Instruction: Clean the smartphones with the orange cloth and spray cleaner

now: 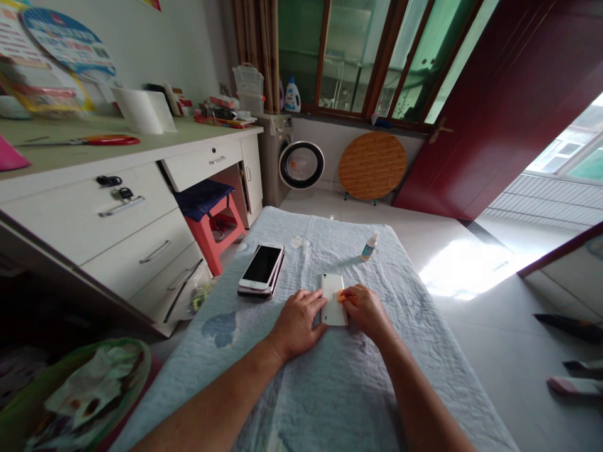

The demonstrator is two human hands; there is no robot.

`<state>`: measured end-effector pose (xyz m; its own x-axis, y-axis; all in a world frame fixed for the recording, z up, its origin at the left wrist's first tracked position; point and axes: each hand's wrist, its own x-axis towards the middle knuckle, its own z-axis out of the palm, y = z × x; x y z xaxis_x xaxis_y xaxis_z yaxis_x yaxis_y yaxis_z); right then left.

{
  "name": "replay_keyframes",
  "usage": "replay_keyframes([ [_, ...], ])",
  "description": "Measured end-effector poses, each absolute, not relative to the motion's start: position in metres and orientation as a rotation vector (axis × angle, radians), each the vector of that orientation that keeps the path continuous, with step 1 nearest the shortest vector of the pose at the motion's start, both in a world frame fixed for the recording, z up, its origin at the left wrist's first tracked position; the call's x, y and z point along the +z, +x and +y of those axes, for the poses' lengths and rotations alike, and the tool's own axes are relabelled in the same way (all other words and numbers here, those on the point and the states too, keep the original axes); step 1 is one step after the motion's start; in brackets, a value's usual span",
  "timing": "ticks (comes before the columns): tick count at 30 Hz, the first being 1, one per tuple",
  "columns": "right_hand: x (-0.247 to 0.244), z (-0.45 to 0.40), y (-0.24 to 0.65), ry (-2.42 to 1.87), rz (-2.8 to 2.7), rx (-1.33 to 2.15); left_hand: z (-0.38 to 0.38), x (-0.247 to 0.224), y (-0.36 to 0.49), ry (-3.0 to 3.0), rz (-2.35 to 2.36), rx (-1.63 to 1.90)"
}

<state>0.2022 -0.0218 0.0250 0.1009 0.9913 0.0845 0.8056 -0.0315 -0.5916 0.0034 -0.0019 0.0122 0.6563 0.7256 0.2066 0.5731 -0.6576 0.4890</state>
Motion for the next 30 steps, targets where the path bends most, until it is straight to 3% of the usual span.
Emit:
replay_keyframes([
  [11, 0.05, -0.036, 0.191, -1.602, -2.089, 0.84, 0.0, 0.01, 0.003, 2.515, 0.999, 0.566],
  [21, 0.018, -0.011, 0.191, -1.777, -1.915, 0.391, -0.001, 0.016, 0.004, 2.482, 0.985, 0.581],
  [30, 0.006, 0.001, 0.194, -1.878, -1.663, 0.229, -0.002, 0.015, 0.004, 2.482, 1.002, 0.583],
])
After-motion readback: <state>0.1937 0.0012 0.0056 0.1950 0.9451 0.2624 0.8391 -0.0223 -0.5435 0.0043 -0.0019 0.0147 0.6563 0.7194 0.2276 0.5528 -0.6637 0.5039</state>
